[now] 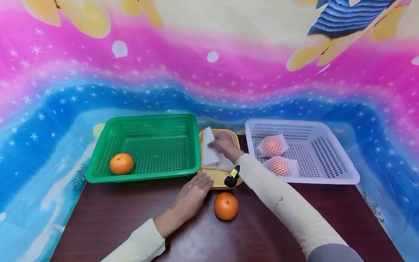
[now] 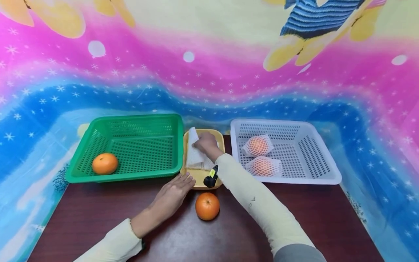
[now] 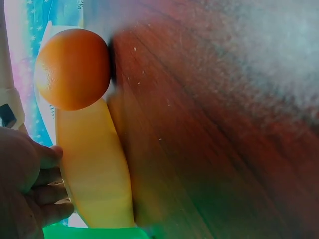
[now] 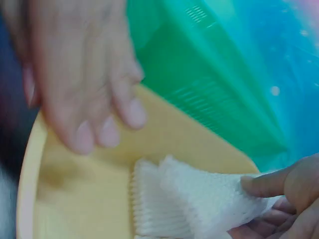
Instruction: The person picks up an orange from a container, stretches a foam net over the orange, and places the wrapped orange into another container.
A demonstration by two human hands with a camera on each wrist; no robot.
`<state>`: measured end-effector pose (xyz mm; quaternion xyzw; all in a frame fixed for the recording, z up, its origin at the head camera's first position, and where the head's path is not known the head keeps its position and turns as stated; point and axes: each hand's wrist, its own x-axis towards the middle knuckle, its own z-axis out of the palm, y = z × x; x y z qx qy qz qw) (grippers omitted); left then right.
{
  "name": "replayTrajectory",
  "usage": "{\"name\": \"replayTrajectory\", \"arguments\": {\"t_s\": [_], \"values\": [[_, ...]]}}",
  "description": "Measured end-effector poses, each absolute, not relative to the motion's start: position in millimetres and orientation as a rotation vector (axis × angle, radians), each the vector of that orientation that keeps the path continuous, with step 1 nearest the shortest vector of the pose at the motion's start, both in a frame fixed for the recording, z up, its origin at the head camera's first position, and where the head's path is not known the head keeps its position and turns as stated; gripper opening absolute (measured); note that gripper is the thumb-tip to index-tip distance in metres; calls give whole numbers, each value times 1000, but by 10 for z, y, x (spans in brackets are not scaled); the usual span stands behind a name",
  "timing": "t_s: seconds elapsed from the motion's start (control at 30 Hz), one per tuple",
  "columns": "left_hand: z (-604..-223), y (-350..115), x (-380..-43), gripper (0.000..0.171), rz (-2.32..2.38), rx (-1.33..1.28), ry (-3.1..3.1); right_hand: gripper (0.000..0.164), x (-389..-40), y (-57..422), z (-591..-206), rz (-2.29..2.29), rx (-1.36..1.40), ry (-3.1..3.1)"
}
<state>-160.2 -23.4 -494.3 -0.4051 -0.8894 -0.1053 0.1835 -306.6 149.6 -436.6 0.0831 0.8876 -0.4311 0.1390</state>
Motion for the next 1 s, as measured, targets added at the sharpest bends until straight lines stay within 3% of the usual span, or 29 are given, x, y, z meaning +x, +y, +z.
{"name": "replayTrajectory", "arguments": {"t_s": [0.13,0.23,0.63,1.0], "values": [[-4925,-242,-1636,33,-269,-1124,-2506,38,-3094,1579,-4257,-1541,277,2341],[-4919,-240,-1641,33,-275,-1109,-2510,45,-3098,1646,-4187,-1696,245,2232],[-4956,-197,-1601,31,-295,-1074,-2467,42,-2844,1905,-3975,-1917,42,2104],[-5003,-184,-1617,29,-350,-1100,-2435,43,-2649,1970,-3725,-1894,20,2113]]}}
